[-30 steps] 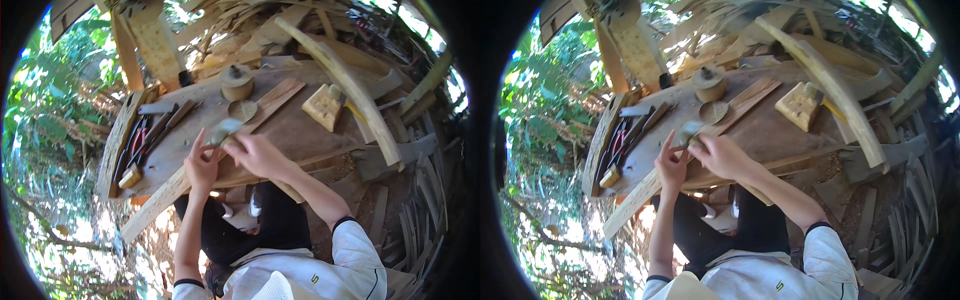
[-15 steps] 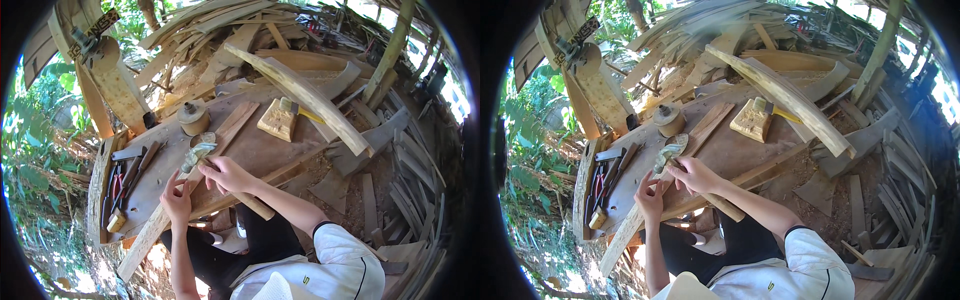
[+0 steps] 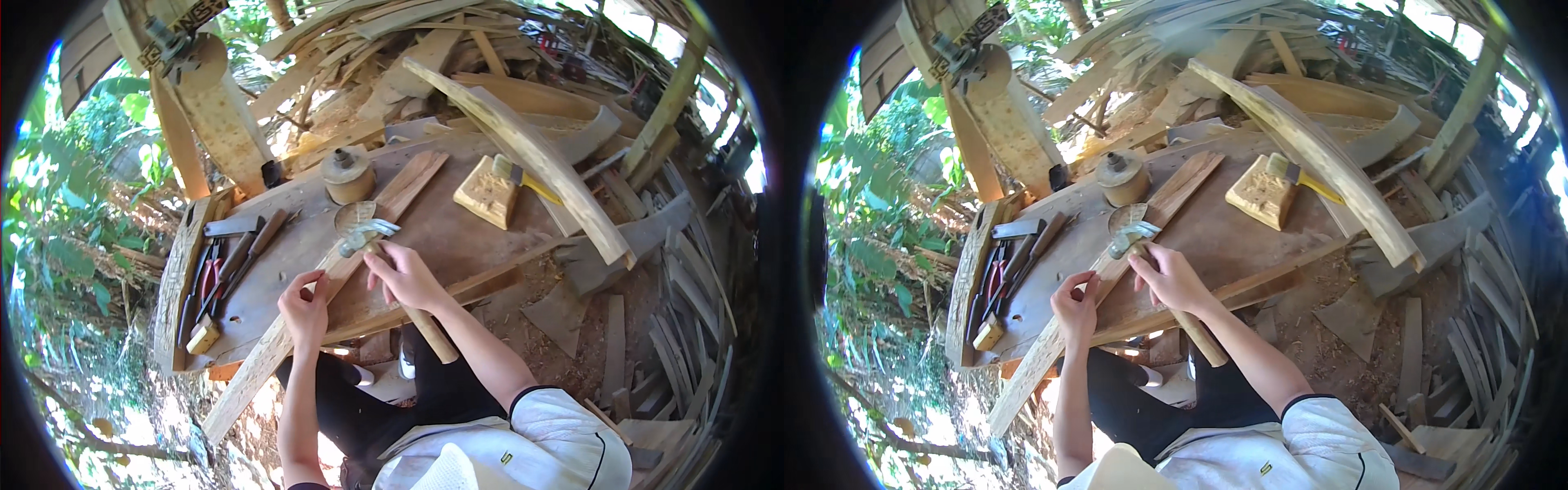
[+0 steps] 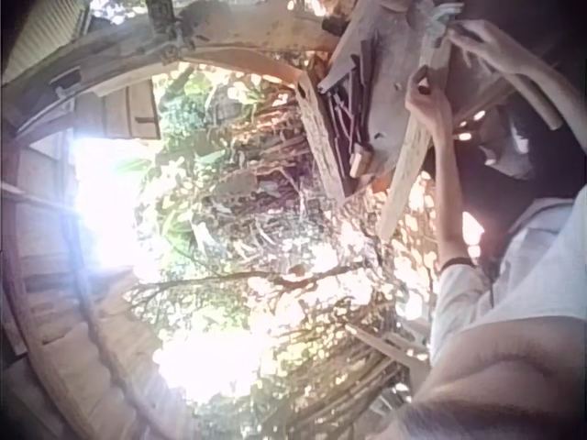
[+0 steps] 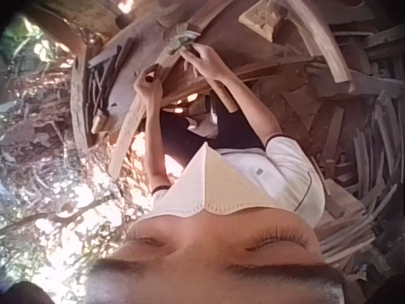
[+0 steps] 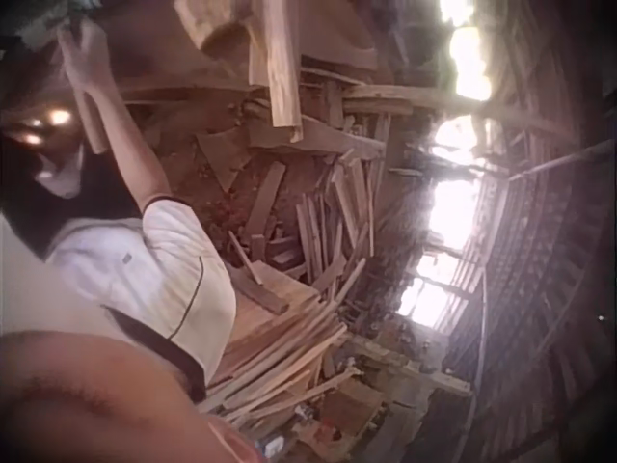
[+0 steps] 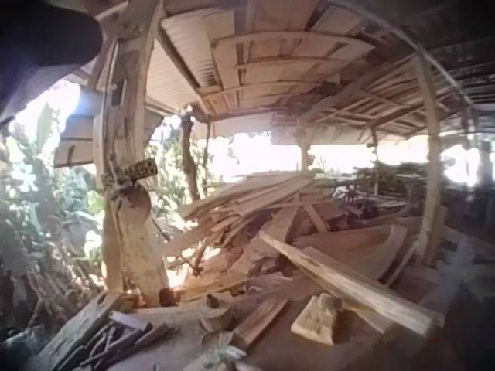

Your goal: The person hammers a nail into a wooden plank, then smooths the surface with sandpaper. They repeat this process, hammering another nail and sanding the plank again. Finally, they use a chisel and hammer to carve a groove into the wood.

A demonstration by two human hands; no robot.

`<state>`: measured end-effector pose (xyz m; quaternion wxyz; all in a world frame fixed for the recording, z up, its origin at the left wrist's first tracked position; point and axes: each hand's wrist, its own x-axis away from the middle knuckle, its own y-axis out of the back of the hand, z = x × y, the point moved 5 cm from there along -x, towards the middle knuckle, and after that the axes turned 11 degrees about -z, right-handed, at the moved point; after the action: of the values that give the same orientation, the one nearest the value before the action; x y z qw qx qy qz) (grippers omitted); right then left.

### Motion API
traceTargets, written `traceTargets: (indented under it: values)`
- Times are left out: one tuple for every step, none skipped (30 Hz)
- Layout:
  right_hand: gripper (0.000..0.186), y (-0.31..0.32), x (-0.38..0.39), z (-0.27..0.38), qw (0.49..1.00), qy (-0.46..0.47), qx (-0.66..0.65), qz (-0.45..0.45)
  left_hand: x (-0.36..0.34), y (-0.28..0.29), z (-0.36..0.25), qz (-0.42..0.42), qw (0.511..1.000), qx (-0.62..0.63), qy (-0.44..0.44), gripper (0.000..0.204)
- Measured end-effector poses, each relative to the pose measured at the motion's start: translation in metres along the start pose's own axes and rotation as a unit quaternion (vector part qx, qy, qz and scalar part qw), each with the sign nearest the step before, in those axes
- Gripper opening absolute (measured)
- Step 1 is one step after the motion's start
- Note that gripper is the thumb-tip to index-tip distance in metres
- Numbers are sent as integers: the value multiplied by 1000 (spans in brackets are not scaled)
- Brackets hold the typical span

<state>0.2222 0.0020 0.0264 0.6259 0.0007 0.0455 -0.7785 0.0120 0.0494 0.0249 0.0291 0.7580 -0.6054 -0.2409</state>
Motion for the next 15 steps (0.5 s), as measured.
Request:
traceTargets:
  values:
    - [40,0,0,-1,1000,-2,-4,2,-1,1,2,-8,999,33,6,14]
    - [41,-1,0,-2,1000,-4,-4,5,-5,3,8,-13,998,66,17,15]
    - [41,-1,-1,-3,1000,-6,-3,7,-8,3,10,-13,998,68,8,15]
    - [42,-2,-2,-4,1000,-8,-2,9,-9,3,11,-13,998,69,-1,14]
    - [42,-1,-3,-4,1000,-8,-4,8,-9,4,12,-12,997,70,-10,14]
    - [42,0,-3,-4,1000,-9,-5,6,-8,2,10,0,998,66,2,15]
    - [42,1,-3,-5,1000,-10,-6,4,-11,2,7,14,999,46,-1,16]
    - [41,3,-4,-6,1000,-12,-15,3,-14,2,3,28,999,26,-3,17]
    - [41,4,-4,-7,1000,-14,-27,2,-18,4,0,42,999,5,-5,18]
    - [40,4,-4,-6,999,-15,-38,3,-24,9,-5,51,996,-67,-30,22]
    - [40,4,-5,-6,999,-16,-49,4,-31,13,-4,33,991,-108,-72,24]
    - [38,2,-6,-3,999,-8,-54,4,-38,19,3,12,982,-151,-112,25]
    - [37,3,-6,-4,998,-11,-61,-4,-41,20,-4,-1,970,-192,-151,27]
    - [38,5,-6,-6,997,-13,-75,-7,-46,22,-1,45,976,-191,-93,39]
    - [38,7,-7,-7,996,-12,-90,-12,-49,24,-6,61,974,-201,-89,41]
